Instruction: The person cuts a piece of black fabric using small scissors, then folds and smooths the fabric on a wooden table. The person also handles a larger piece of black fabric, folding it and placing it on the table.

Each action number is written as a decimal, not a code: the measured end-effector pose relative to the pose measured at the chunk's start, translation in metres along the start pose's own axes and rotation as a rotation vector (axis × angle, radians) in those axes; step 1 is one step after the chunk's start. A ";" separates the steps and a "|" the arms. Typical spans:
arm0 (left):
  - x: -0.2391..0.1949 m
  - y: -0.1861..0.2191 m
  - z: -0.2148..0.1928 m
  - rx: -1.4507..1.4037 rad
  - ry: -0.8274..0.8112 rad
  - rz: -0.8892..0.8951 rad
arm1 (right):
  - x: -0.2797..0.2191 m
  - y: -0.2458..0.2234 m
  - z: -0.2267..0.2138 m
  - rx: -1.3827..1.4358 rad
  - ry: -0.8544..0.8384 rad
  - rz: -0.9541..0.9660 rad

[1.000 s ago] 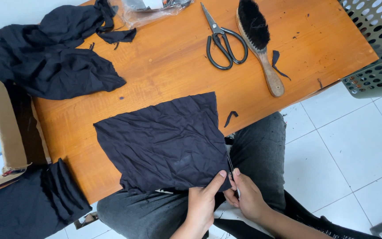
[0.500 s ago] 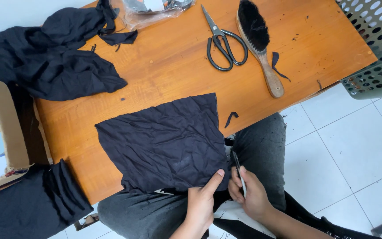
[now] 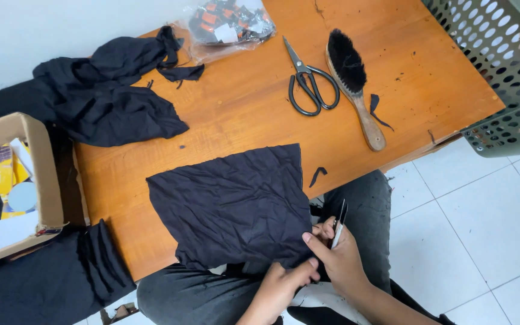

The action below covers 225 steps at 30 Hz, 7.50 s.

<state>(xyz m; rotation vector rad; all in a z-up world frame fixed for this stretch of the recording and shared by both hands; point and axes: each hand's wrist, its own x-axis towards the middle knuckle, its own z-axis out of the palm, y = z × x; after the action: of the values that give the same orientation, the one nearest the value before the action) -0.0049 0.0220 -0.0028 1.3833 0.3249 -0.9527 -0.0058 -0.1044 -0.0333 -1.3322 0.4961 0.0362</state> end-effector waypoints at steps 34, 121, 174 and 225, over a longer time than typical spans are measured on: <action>0.003 0.066 -0.122 1.508 0.847 0.822 | 0.014 0.007 0.034 0.018 -0.143 -0.082; 0.003 0.070 -0.131 1.343 0.728 0.830 | 0.032 0.031 0.033 0.202 0.155 -0.361; 0.007 0.032 -0.083 1.085 0.593 1.653 | 0.009 -0.024 0.037 -0.152 -0.440 0.455; 0.012 0.028 -0.079 1.063 0.601 1.645 | 0.007 -0.023 0.039 0.035 -0.319 0.530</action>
<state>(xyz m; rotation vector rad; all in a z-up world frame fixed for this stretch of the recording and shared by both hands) 0.0487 0.0875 -0.0089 2.1302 -0.9610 0.8422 0.0201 -0.0756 -0.0092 -1.1031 0.5599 0.6648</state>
